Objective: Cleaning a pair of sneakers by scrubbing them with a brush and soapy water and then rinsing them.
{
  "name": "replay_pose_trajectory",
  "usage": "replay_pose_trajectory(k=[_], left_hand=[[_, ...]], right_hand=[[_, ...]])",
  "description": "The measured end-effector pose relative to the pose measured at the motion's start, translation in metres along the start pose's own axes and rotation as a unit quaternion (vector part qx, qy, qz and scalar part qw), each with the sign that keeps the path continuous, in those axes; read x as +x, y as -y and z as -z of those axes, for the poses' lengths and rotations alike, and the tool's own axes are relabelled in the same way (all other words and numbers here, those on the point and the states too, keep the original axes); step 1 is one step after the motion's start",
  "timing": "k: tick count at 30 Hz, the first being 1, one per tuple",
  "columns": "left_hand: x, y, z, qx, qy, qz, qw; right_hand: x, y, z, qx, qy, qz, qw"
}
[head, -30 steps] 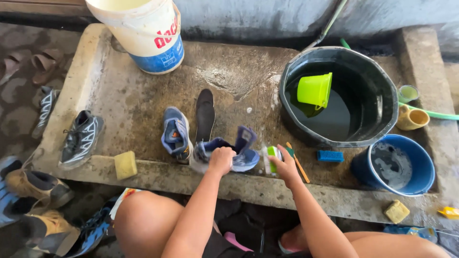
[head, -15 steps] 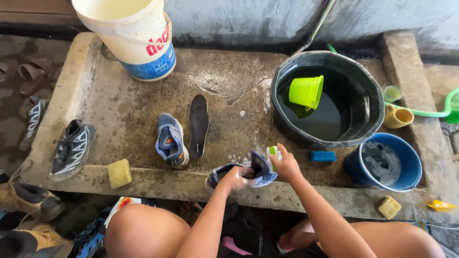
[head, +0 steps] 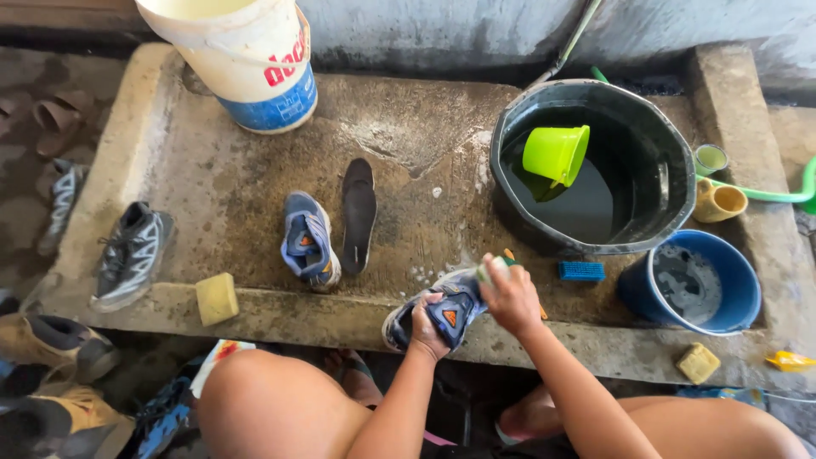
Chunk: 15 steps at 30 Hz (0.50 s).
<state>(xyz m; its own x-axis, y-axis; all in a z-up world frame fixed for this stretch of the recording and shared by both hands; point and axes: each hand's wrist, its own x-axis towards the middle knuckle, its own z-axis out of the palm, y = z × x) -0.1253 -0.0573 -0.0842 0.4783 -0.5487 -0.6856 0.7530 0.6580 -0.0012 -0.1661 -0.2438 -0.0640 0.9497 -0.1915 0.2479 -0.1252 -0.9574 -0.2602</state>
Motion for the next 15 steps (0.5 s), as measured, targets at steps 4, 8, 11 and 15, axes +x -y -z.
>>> replay_pose_trajectory(k=[4, 8, 11, 15], left_hand=[[-0.014, 0.016, -0.013, 0.003, 0.008, -0.016, 1.000], [-0.009, 0.002, -0.017, 0.001, 0.091, -0.029, 0.995], [-0.005, 0.004, -0.016, -0.039, 0.079, -0.030, 0.996], [-0.015, 0.024, -0.023, 0.013, 0.053, -0.078, 0.995]], right_hand=[[-0.007, 0.023, 0.013, -0.004, 0.067, -0.044, 0.997], [-0.017, 0.043, 0.037, 0.297, 0.232, -0.125, 0.918], [-0.007, 0.023, 0.034, 0.189, 0.137, -0.026, 0.972], [0.014, -0.021, 0.003, -0.044, -0.088, 0.017, 0.995]])
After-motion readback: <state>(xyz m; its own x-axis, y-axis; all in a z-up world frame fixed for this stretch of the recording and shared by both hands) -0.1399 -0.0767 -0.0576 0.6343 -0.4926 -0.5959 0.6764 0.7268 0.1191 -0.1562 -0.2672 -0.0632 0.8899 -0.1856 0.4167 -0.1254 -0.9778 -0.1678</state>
